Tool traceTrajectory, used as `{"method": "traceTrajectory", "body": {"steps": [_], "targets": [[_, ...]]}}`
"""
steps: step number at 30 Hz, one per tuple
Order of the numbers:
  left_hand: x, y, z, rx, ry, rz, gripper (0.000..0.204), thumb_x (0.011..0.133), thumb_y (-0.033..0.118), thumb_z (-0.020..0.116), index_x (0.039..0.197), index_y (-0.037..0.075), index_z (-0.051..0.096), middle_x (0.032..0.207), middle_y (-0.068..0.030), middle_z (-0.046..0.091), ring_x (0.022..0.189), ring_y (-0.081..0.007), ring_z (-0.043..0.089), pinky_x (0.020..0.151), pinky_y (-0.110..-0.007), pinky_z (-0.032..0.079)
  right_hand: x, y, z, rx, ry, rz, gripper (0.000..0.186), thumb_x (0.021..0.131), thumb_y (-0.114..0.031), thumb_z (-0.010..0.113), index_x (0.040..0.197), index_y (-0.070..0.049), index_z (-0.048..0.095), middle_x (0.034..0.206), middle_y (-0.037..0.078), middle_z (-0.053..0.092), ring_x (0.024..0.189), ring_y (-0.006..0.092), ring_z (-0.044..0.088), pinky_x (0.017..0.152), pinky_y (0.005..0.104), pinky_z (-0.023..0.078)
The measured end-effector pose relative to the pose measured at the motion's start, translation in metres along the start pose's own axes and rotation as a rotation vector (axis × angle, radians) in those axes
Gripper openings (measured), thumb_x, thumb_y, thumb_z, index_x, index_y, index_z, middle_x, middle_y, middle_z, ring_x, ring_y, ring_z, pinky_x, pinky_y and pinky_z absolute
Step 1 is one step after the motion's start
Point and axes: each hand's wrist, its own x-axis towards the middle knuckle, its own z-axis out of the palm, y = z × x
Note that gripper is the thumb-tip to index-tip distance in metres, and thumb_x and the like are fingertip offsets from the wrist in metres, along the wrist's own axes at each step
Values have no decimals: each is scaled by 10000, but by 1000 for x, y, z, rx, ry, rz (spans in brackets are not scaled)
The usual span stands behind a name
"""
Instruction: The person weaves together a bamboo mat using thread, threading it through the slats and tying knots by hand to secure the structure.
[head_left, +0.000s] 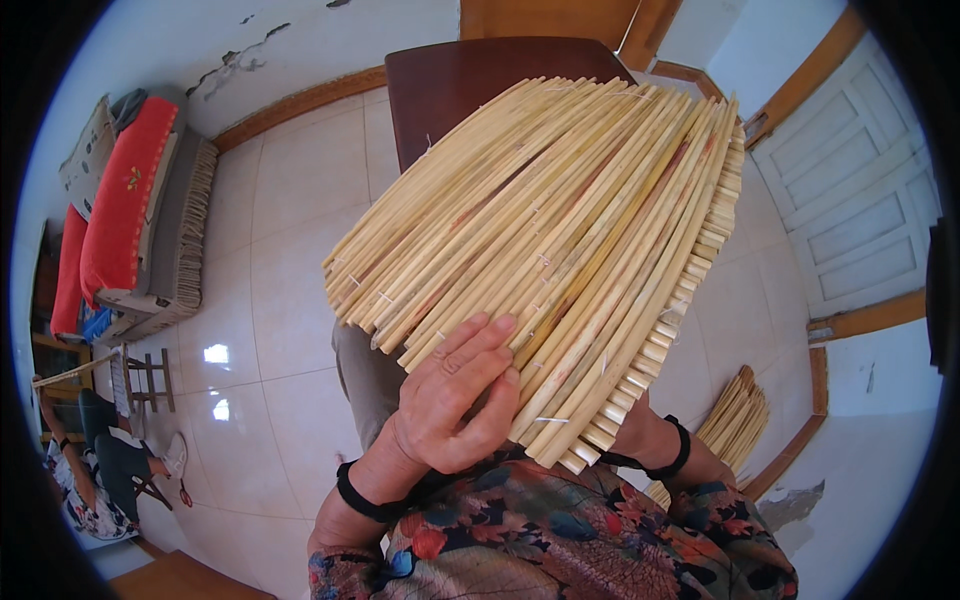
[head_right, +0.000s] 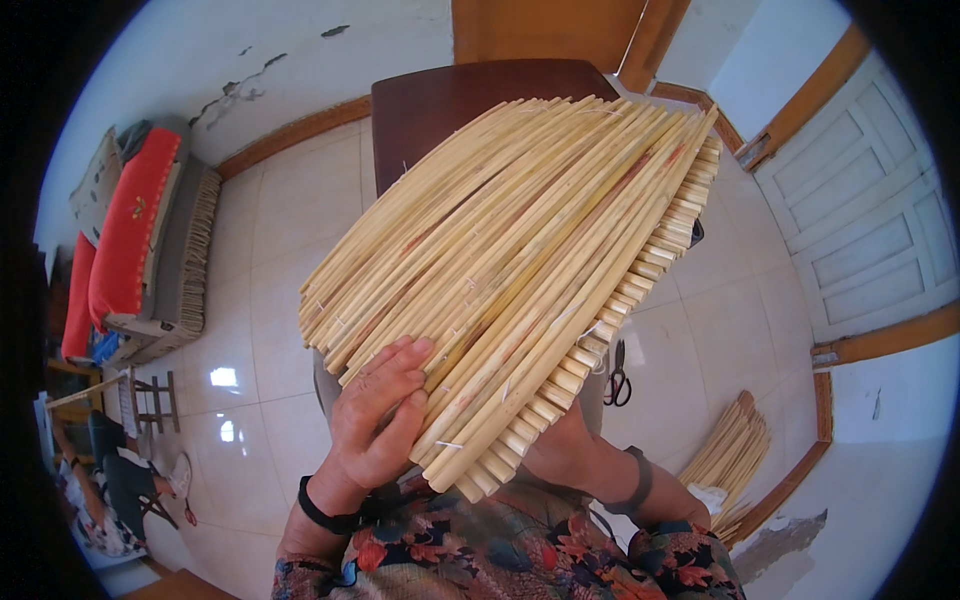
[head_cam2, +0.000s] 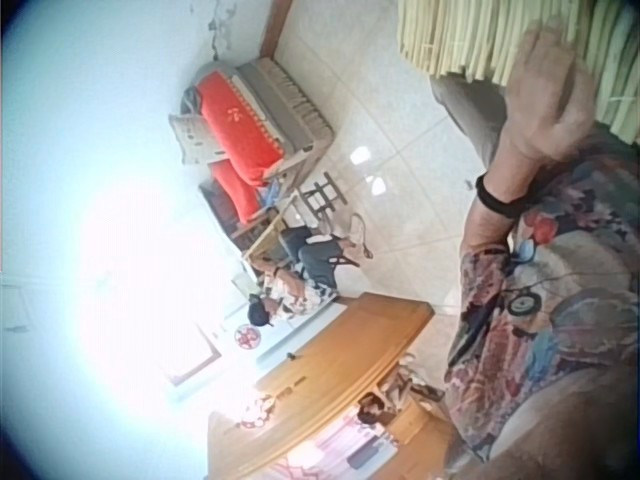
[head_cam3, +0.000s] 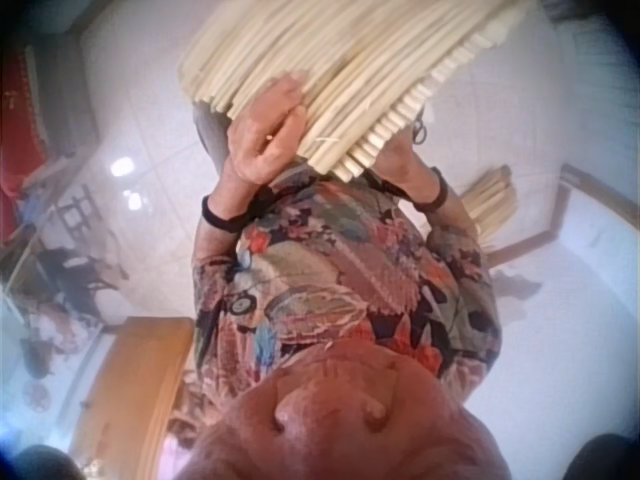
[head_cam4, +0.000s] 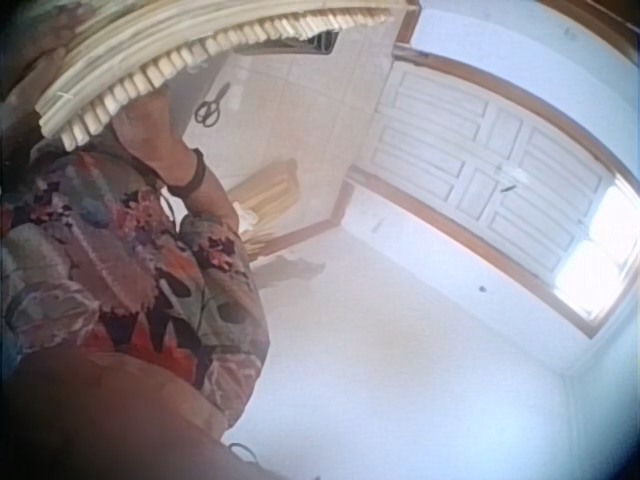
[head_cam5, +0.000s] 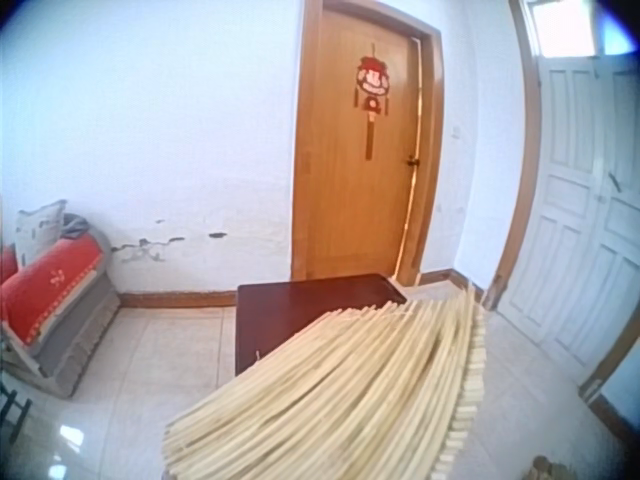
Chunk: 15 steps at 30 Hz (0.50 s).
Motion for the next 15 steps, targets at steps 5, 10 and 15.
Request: {"method": "traceTrajectory", "body": {"steps": [5, 10, 15], "targets": [[-2, 1, -1, 5, -39, 11, 183, 631, -91, 622, 777, -23, 536, 889, -179, 558, 918, -376, 590, 812, -476, 485, -3, -3, 1, -259, -54, 21, 475, 882, -128, 510, 1296, -47, 292, 1278, 71, 390, 1150, 172, 414, 967, 332, 358], [4, 1, 3, 6, 1, 23, 165, 629, -94, 626, 742, -22, 530, 884, -181, 555, 915, -375, 591, 804, -479, 489, -3, 4, 8, 1061, 140, 264, 468, 912, -224, 462, 1301, -47, 272, 1281, 71, 383, 1147, 168, 413, 965, 325, 363], [3, 1, 5, 4, 15, 29, 173, 626, -95, 630, 737, -17, 522, 884, -180, 551, 912, -374, 592, 796, -481, 493, -17, 13, 5, 770, 161, 292, 481, 911, -218, 463, 1312, -50, 256, 1293, 85, 371, 1137, 196, 424, 981, 347, 337]]}}
